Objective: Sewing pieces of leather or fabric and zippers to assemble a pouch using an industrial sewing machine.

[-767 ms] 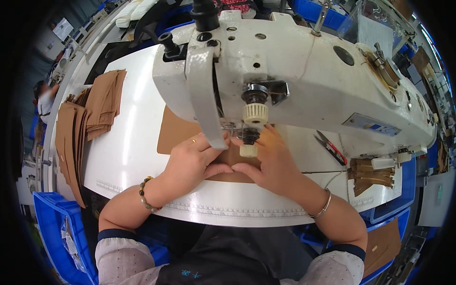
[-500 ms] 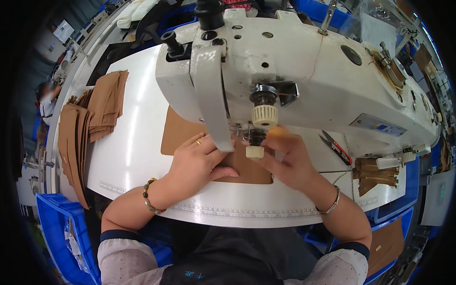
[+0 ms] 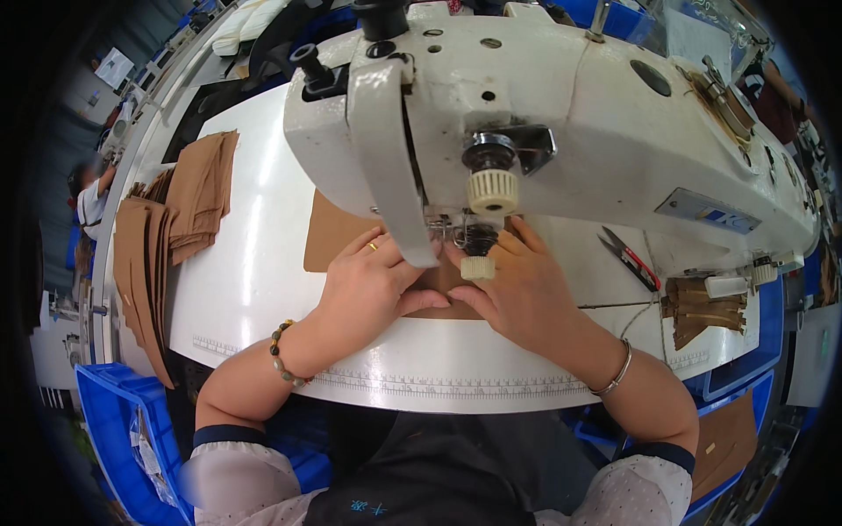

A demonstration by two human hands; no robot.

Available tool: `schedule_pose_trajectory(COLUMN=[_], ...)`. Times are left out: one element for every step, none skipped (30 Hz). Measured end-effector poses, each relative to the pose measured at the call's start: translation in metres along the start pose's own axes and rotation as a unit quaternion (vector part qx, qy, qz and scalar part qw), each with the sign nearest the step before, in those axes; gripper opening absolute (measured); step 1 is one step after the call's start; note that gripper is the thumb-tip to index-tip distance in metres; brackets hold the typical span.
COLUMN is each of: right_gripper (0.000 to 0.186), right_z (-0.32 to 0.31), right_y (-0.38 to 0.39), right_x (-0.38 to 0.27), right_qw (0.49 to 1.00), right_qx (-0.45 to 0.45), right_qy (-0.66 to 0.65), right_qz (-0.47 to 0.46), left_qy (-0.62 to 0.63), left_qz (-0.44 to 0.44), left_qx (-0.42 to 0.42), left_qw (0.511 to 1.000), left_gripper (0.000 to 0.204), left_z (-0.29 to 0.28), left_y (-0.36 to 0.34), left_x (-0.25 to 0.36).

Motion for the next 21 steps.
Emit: schedule_pose_trajectory(right_gripper=[0.052, 0.051, 0.050, 0.049, 0.048, 0.048, 0.048, 0.048, 0.048, 0.048, 0.048, 0.048, 0.048, 0.048, 0.048, 0.048, 0.048, 0.048, 0.048, 0.048, 0.048], right_z=[0.0004, 0.0007, 0.0007, 0.0007, 0.0007, 0.0011, 0.0009, 0.0011, 0.0016, 0.0016, 0.0013, 0.0011, 0.0007, 0.0006, 0.0010, -0.0001, -0.0009, -0.0009, -0.0012, -0.0021, -0.0038], right_y=[-0.0001, -0.0001, 0.0001, 0.0003, 0.0007, 0.0010, 0.0011, 0.0009, 0.0004, 0.0000, -0.0007, -0.0011, -0.0013, -0.0011, -0.0005, -0.0005, -0.0001, -0.0006, -0.0014, -0.0032, -0.0057], right_x=[0.0005, 0.0006, 0.0007, 0.0009, 0.0013, 0.0021, 0.0025, 0.0031, 0.0038, 0.0043, 0.0047, 0.0042, 0.0039, 0.0040, 0.0038, 0.0031, 0.0025, 0.0030, 0.0034, 0.0028, 0.0017], right_qw=[1.000, 1.000, 1.000, 1.000, 1.000, 1.000, 1.000, 1.000, 1.000, 1.000, 1.000, 1.000, 1.000, 1.000, 1.000, 1.000, 1.000, 1.000, 1.000, 1.000, 0.999], right_qx=[-0.001, 0.000, 0.000, 0.000, 0.000, -0.004, -0.001, 0.001, -0.001, 0.003, 0.009, 0.010, 0.014, 0.009, -0.001, 0.004, 0.003, 0.001, 0.001, 0.012, 0.030], right_qy=[0.000, 0.003, 0.005, 0.006, 0.004, 0.004, 0.002, -0.004, -0.006, -0.009, -0.007, -0.002, -0.004, -0.005, -0.004, -0.007, -0.011, -0.014, -0.014, -0.014, -0.009], right_qz=[0.001, 0.001, 0.001, 0.001, 0.002, 0.006, 0.003, 0.003, 0.000, 0.001, -0.002, -0.006, -0.007, -0.002, 0.008, 0.003, 0.005, 0.006, 0.006, 0.001, -0.016], left_qy=[-0.002, 0.000, 0.003, 0.002, 0.003, 0.003, 0.003, 0.001, -0.001, -0.001, -0.001, -0.001, -0.001, -0.005, -0.008, -0.009, -0.012, -0.012, -0.014, -0.014, -0.011], left_qz=[0.002, -0.001, -0.004, -0.004, -0.004, -0.007, -0.004, -0.005, -0.007, -0.008, -0.007, -0.008, -0.007, -0.005, -0.003, -0.004, -0.002, 0.001, 0.000, 0.001, 0.005], left_qx=[0.008, 0.009, 0.005, 0.010, 0.011, 0.001, 0.012, 0.009, -0.002, 0.007, 0.006, -0.005, 0.006, 0.004, -0.006, 0.003, 0.003, -0.002, 0.004, 0.005, 0.004], left_qw=[1.000, 1.000, 1.000, 1.000, 1.000, 1.000, 1.000, 1.000, 1.000, 1.000, 1.000, 1.000, 1.000, 1.000, 1.000, 1.000, 1.000, 1.000, 1.000, 1.000, 1.000], left_gripper=[0.062, 0.062, 0.062, 0.062, 0.062, 0.062, 0.062, 0.062, 0.061, 0.061, 0.061, 0.060, 0.060, 0.060, 0.060, 0.060, 0.060, 0.060, 0.060, 0.060, 0.059], left_z=[-0.0006, -0.0005, 0.0002, 0.0001, 0.0005, 0.0018, 0.0008, 0.0011, 0.0021, 0.0012, 0.0012, 0.0022, 0.0011, 0.0013, 0.0024, 0.0016, 0.0016, 0.0023, 0.0019, 0.0021, 0.0023], left_y=[-0.0002, -0.0004, -0.0007, -0.0011, -0.0015, -0.0018, -0.0016, -0.0015, -0.0016, -0.0021, -0.0027, -0.0032, -0.0033, -0.0033, -0.0029, -0.0026, -0.0022, -0.0017, -0.0015, -0.0014, -0.0011], left_x=[0.0001, -0.0002, -0.0006, -0.0009, -0.0013, -0.0018, -0.0016, -0.0017, -0.0019, -0.0022, -0.0024, -0.0028, -0.0026, -0.0023, -0.0021, -0.0024, -0.0024, -0.0024, -0.0027, -0.0026, -0.0021])
Point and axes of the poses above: each hand's wrist, its own y-axis away from the middle knuckle, its own z-axis out of the palm, x = y × z, the point moved 5 cm from there along -y, towards the middle knuckle, and after that the axes turned 13 degrees about -z, right-handed, at the moved point
